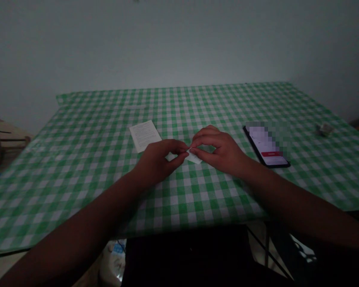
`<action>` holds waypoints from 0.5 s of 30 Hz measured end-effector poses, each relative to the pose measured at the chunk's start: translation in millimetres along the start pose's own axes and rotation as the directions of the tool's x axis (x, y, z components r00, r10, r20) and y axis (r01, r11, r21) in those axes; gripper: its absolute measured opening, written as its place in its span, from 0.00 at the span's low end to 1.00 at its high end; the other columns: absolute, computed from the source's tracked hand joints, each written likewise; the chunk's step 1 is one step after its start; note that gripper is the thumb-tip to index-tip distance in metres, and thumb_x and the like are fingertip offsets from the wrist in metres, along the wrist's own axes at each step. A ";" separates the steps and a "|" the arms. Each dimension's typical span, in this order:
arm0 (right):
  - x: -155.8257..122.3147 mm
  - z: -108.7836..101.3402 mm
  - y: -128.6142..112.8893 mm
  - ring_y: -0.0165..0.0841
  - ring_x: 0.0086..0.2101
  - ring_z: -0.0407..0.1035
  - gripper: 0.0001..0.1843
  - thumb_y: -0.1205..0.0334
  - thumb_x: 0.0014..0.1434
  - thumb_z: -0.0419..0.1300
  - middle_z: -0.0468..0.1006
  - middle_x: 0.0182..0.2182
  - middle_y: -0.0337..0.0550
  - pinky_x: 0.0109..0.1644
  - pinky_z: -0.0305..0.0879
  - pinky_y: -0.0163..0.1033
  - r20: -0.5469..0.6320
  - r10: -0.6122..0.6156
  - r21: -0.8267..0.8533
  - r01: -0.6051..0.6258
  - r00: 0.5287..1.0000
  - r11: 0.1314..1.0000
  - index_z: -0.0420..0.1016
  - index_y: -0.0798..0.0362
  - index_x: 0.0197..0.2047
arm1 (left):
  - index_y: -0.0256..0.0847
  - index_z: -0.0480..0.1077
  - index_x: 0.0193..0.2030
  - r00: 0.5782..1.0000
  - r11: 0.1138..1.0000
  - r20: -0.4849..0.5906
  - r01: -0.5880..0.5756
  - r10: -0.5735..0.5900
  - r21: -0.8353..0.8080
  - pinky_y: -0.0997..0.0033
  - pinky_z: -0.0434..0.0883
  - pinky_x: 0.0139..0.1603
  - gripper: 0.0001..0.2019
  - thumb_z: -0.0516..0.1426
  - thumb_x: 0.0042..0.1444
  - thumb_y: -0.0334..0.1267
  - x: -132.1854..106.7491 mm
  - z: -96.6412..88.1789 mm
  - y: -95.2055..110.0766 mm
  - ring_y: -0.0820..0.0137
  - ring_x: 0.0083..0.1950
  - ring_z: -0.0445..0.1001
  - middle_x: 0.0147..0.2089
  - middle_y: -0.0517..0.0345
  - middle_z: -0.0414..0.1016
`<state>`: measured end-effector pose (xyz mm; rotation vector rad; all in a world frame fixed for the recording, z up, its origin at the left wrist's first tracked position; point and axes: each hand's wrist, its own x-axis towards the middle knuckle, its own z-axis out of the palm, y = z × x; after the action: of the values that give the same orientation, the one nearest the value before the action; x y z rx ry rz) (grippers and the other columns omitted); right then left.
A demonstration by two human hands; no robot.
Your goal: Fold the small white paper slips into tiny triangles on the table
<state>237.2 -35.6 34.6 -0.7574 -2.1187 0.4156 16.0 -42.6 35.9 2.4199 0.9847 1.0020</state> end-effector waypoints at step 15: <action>-4.5 6.7 -2.9 0.37 0.40 0.72 0.03 0.63 0.63 0.62 0.81 0.36 0.40 0.48 0.65 0.47 -0.014 -0.065 -0.129 0.062 0.998 0.990 0.78 0.48 0.37 | 0.39 0.74 0.38 0.999 0.999 -0.030 -0.028 0.027 -0.019 0.72 0.73 0.40 0.03 0.60 0.61 0.35 2.6 -1.4 3.7 0.72 0.36 0.77 0.35 0.58 0.79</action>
<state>232.9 -40.8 29.5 -0.7615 -2.1621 0.2383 18.1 -43.3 40.1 2.4155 0.9499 1.0554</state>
